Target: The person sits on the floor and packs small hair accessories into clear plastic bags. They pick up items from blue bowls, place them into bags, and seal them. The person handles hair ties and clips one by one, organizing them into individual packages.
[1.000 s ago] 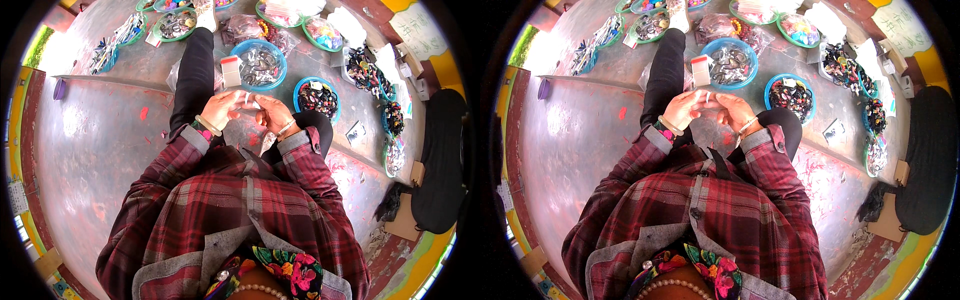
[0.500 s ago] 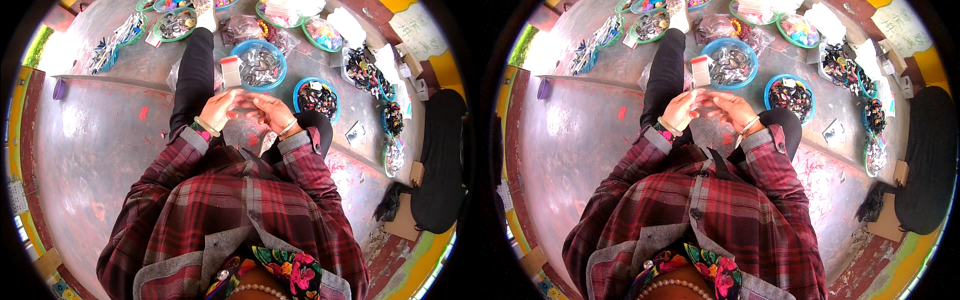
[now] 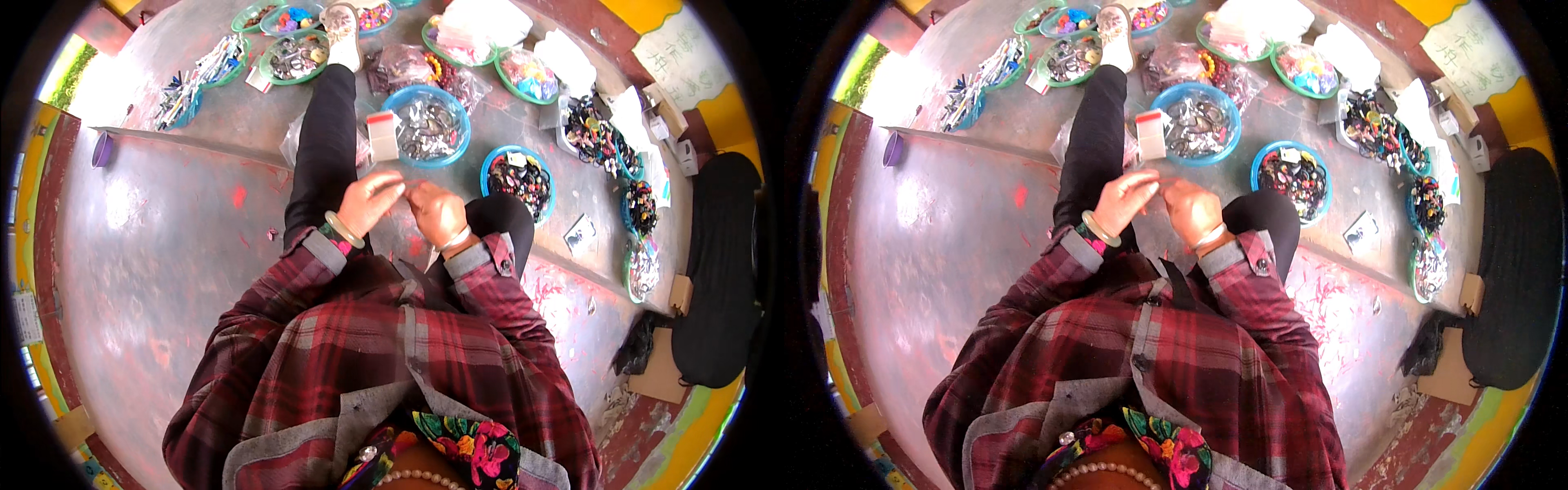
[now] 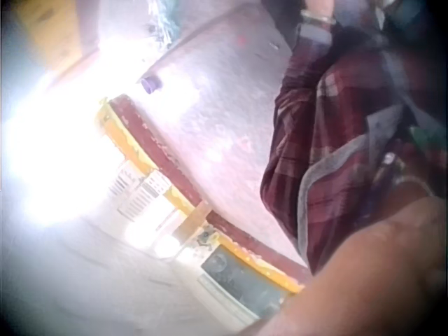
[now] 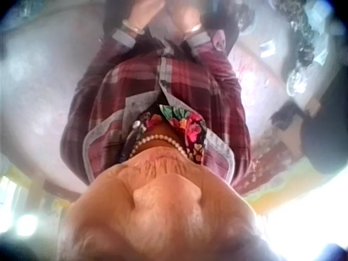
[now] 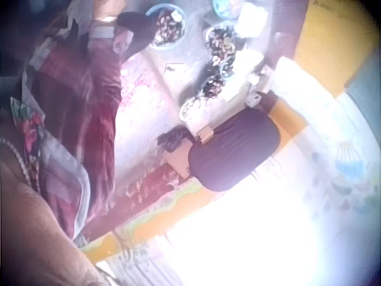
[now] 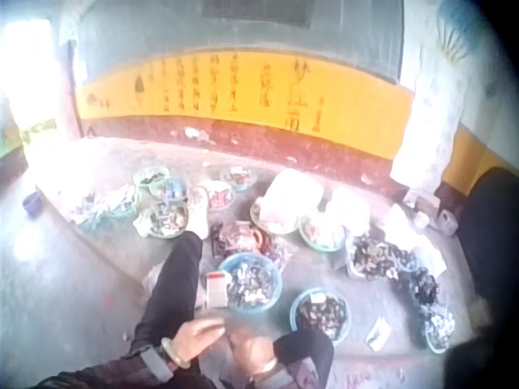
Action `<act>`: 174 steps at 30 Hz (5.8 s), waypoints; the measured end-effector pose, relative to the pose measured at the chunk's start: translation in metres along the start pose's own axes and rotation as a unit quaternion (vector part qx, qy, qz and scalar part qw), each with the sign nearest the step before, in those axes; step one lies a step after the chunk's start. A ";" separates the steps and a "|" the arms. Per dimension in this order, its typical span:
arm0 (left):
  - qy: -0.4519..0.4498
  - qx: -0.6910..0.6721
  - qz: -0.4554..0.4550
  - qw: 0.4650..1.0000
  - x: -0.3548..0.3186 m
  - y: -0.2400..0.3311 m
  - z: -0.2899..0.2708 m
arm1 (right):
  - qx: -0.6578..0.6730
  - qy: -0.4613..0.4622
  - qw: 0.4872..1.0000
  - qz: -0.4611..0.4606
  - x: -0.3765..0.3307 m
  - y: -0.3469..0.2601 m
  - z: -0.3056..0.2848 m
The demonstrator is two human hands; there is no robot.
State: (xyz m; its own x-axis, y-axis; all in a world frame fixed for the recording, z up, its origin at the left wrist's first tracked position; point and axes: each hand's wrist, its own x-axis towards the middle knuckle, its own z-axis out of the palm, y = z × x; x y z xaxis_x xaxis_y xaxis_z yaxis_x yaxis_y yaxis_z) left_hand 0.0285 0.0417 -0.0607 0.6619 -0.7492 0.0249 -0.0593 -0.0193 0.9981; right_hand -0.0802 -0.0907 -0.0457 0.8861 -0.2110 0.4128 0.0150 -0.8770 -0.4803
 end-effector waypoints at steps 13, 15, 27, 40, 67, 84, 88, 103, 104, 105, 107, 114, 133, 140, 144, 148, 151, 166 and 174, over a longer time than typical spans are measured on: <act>0.054 -0.035 -0.058 0.996 -0.003 0.012 0.009 | -0.002 -0.032 0.998 -0.050 0.004 -0.023 -0.008; 0.052 -0.033 -0.067 0.996 -0.004 0.023 0.009 | -0.023 -0.054 0.997 -0.059 0.002 -0.023 -0.007; 0.062 -0.116 -0.057 0.990 0.000 0.008 -0.004 | -0.047 0.238 0.959 0.150 -0.034 0.058 -0.111; 0.026 -0.063 -0.085 0.994 0.002 0.008 -0.002 | -0.130 0.031 0.909 0.395 -0.083 0.236 -0.092; -0.017 -0.020 -0.086 0.996 -0.012 0.022 -0.002 | -0.188 -0.083 0.868 0.452 -0.052 0.272 -0.060; -0.020 -0.050 -0.087 0.995 -0.018 0.011 -0.003 | 0.442 0.230 0.783 0.372 -0.056 0.246 -0.148; -0.026 -0.047 -0.082 0.995 -0.019 0.010 -0.004 | 0.182 0.094 0.889 0.409 -0.067 0.250 -0.139; -0.027 -0.039 -0.076 0.996 -0.021 0.004 -0.001 | -0.201 -0.058 0.914 0.346 -0.046 0.223 -0.163; -0.024 -0.042 -0.081 0.996 -0.021 0.003 -0.001 | -0.213 -0.028 0.920 0.327 -0.049 0.219 -0.161; -0.025 -0.042 -0.082 0.995 -0.021 0.004 0.000 | -0.250 -0.042 0.905 0.342 -0.051 0.221 -0.161; -0.026 -0.042 -0.085 0.995 -0.021 0.009 0.000 | -0.323 -0.069 0.868 0.370 -0.056 0.226 -0.160; -0.036 -0.036 -0.091 0.995 -0.020 0.007 -0.003 | -0.183 0.123 0.926 0.305 -0.022 0.203 -0.184; -0.069 -0.055 -0.001 0.996 -0.018 0.026 0.000 | 0.394 0.108 0.853 0.326 0.042 0.081 -0.205; -0.125 0.057 0.128 0.982 -0.001 0.042 -0.003 | 0.481 0.059 0.833 0.265 0.058 0.030 -0.201; -0.136 0.148 0.200 0.959 0.006 0.062 -0.007 | 0.528 0.028 0.813 0.246 0.061 0.002 -0.199; -0.108 0.172 0.325 0.924 0.004 0.072 0.003 | 0.561 0.003 0.792 0.239 0.066 -0.024 -0.195; -0.113 0.182 0.342 0.915 0.001 0.077 0.010 | 0.562 -0.013 0.792 0.237 0.066 -0.034 -0.190; -0.100 0.148 0.324 0.929 -0.007 0.069 0.021 | 0.592 -0.006 0.769 0.239 0.044 -0.037 -0.189; -0.065 0.188 0.356 0.913 -0.012 0.070 0.013 | 0.644 0.127 0.722 0.219 0.018 -0.014 -0.186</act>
State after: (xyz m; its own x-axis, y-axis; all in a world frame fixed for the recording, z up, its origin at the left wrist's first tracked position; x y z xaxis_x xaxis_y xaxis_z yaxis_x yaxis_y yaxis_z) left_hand 0.0065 0.0402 0.0079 0.2621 -0.7325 0.6282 -0.7088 0.2957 0.6405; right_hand -0.1504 -0.1622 0.1121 0.8255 -0.5620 0.0526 0.3224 0.3930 -0.8612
